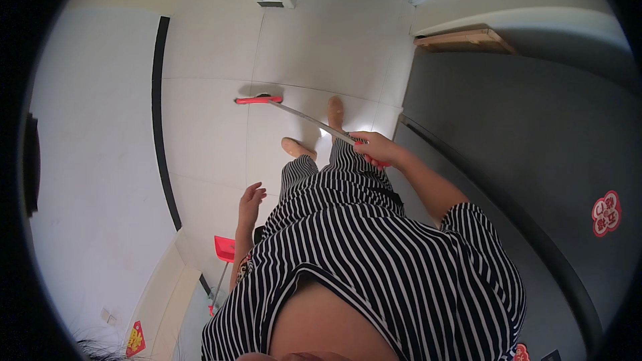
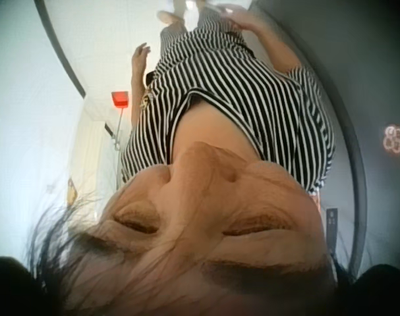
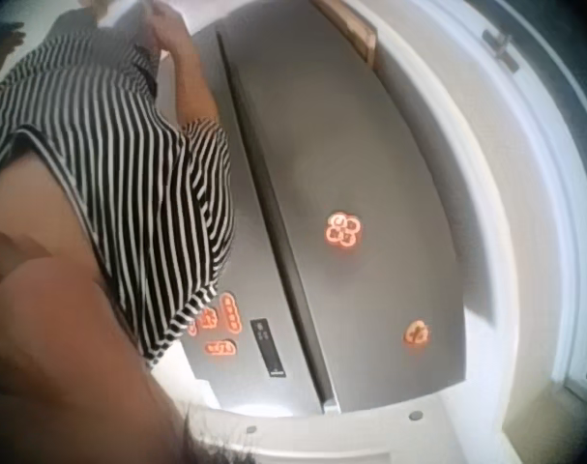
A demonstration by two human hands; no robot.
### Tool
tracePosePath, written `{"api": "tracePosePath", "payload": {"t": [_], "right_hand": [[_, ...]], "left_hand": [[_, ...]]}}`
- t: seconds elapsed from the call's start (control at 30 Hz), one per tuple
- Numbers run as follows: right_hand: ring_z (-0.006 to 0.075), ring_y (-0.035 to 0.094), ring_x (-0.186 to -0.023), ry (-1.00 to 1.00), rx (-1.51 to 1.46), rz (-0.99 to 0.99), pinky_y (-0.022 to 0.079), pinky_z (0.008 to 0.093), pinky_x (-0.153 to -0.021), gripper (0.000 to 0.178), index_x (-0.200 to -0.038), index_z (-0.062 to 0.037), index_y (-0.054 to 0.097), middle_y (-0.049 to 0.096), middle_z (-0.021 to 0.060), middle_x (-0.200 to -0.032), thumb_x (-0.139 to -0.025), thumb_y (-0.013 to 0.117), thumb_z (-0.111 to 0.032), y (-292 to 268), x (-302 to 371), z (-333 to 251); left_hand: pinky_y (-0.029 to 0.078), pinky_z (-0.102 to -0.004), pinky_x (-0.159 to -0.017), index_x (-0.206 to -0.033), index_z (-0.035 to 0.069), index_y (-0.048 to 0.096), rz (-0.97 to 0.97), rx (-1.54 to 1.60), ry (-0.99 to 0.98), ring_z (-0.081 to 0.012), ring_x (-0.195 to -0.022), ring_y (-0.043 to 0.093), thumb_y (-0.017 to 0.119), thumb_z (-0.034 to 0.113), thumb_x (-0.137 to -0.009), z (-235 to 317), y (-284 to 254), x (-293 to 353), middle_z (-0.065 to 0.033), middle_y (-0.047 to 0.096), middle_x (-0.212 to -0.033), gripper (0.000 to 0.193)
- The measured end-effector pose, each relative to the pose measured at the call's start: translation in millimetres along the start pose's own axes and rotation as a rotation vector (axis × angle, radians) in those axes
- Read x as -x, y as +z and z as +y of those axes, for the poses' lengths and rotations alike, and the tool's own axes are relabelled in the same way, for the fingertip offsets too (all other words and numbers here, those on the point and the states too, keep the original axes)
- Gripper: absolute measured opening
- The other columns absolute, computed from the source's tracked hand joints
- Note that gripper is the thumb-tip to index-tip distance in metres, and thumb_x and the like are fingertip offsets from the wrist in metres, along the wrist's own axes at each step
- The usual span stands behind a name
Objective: The person sweeps the floor using a broom and a dustpan, moving a chair aside to reach underneath and collecting debris into the dustpan.
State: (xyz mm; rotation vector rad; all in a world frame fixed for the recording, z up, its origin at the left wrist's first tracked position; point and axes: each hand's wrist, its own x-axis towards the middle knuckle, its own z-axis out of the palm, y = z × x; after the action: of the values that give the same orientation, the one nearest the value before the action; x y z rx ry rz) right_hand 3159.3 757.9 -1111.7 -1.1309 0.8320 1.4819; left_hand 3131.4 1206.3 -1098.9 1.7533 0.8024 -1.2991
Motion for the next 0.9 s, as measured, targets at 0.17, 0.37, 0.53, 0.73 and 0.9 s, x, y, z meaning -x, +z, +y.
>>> {"api": "tracePosePath", "payload": {"t": [0.17,0.37,0.53,0.73,0.9], "right_hand": [[0.0098,0.044,-0.043,-0.023,0.012,0.242,0.039,0.0257,-0.037,0.05,-0.143,-0.0248,0.042,0.046,0.0008,-0.06,-0.094,0.051,-0.027,78,62,19],[0.0113,0.045,-0.046,-0.057,-0.118,0.636,0.039,0.0276,-0.038,0.055,-0.147,-0.0227,0.031,0.049,0.0025,-0.065,-0.096,0.051,-0.029,-20,-7,-16],[0.0124,0.046,-0.046,-0.115,-0.39,0.623,0.039,0.0271,-0.039,0.069,-0.15,-0.0124,0.017,0.05,0.0034,-0.066,-0.092,0.053,-0.018,-106,-110,-22],[0.0151,0.049,-0.045,0.027,-0.248,0.329,0.039,0.0299,-0.035,0.069,-0.15,-0.0147,0.015,0.051,0.008,-0.068,-0.089,0.049,-0.014,86,-101,-4],[0.0144,0.048,-0.046,0.007,-0.081,-0.019,0.043,0.0286,-0.036,0.069,-0.149,-0.0208,0.017,0.05,0.0087,-0.076,-0.087,0.044,-0.009,254,-118,-18]], "left_hand": [[0.046,-0.0282,-0.082,-0.126,0.003,0.054,0.067,0.018,-0.071,-0.0165,-0.096,0.062,0.051,0.023,-0.093,-68,-69,38,-0.0093,0.066,-0.106,0.039],[0.049,-0.0287,-0.083,-0.12,-0.003,0.057,0.042,-0.02,-0.16,-0.0179,-0.09,0.063,0.052,0.017,-0.09,-112,-78,-12,-0.013,0.066,-0.1,0.037],[0.049,-0.0284,-0.08,-0.121,-0.001,0.057,0.021,-0.066,-0.067,-0.0177,-0.09,0.064,0.051,0.018,-0.091,-101,-68,-59,-0.0126,0.067,-0.102,0.036],[0.046,-0.0271,-0.078,-0.123,0.001,0.056,0.089,0.022,-0.074,-0.0158,-0.092,0.063,0.053,0.021,-0.091,-109,-119,-47,-0.0078,0.067,-0.104,0.039],[0.046,-0.0262,-0.076,-0.124,0.002,0.056,0.064,0.027,-0.071,-0.0151,-0.091,0.063,0.054,0.021,-0.09,-190,-184,-22,-0.0082,0.067,-0.104,0.039]]}}
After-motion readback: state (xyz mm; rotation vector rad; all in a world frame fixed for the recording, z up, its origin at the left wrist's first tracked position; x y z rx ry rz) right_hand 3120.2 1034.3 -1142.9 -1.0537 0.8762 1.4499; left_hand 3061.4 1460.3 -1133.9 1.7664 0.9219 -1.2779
